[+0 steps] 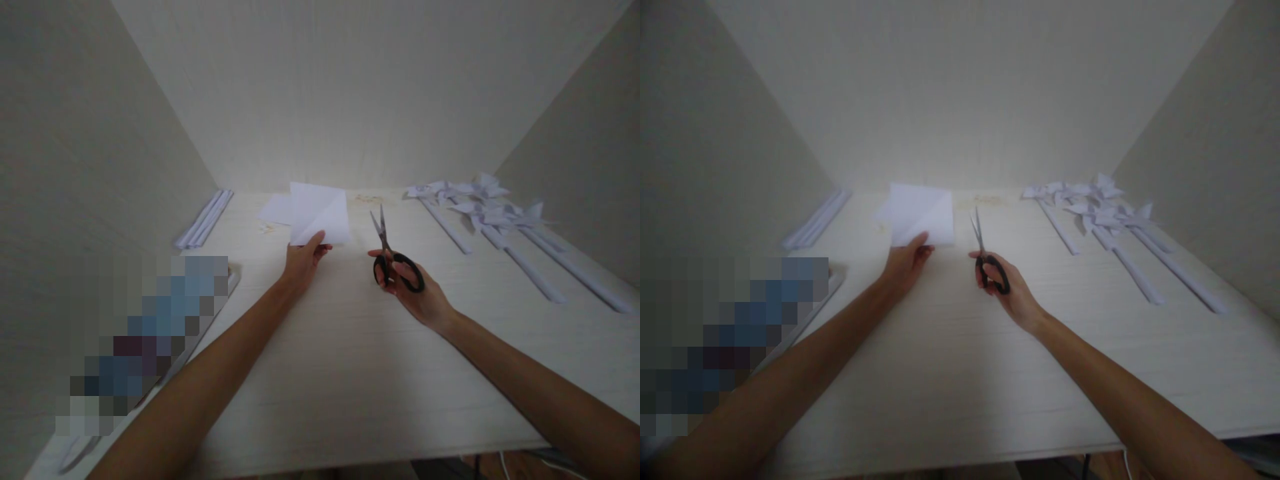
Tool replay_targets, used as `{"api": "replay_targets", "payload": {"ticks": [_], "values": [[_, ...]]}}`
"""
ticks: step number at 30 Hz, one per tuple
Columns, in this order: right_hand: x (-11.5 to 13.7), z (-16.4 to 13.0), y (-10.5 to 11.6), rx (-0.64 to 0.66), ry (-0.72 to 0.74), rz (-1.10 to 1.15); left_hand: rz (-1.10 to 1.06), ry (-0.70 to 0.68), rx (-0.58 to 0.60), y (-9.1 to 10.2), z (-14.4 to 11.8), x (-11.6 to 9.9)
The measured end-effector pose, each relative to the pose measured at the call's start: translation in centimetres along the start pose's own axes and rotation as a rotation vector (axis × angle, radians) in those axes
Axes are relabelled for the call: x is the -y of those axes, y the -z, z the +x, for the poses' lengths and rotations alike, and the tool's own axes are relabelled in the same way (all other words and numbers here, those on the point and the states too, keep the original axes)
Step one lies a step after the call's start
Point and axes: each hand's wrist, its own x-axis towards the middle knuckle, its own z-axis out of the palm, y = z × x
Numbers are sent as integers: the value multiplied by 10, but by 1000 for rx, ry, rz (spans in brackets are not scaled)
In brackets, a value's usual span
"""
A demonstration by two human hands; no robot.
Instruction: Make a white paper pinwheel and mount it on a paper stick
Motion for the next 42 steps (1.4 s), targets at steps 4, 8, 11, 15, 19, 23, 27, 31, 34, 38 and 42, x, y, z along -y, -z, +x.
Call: {"api": "replay_targets", "payload": {"ticks": [4, 8, 11, 15, 19, 23, 27, 31, 34, 38, 42], "values": [[0, 1, 5, -16, -12, -84, 53, 7, -2, 0, 0, 1], [1, 0, 9, -52, -59, -145, 120, -65, 58, 5, -3, 1], [3, -3, 9, -50, -98, -162, 161, -142, 75, 9, -5, 1], [5, -6, 6, 15, -136, -236, 133, -160, 44, 10, -8, 2], [6, -7, 3, 87, -140, -344, 77, -92, 68, 8, -11, 7], [5, -7, 6, 137, -122, -359, 22, -46, 140, 6, -14, 10], [6, -6, 8, 138, -141, -300, -21, -22, 167, 5, -16, 9], [9, -5, 7, 140, -164, -276, -26, -17, 167, 4, -17, 8], [9, -5, 8, 168, -159, -266, -25, -29, 174, 4, -17, 8], [7, -5, 10, 177, -150, -268, -11, -26, 180, 3, -18, 6], [7, -6, 10, 169, -153, -284, -2, -13, 150, 1, -18, 5]]}}
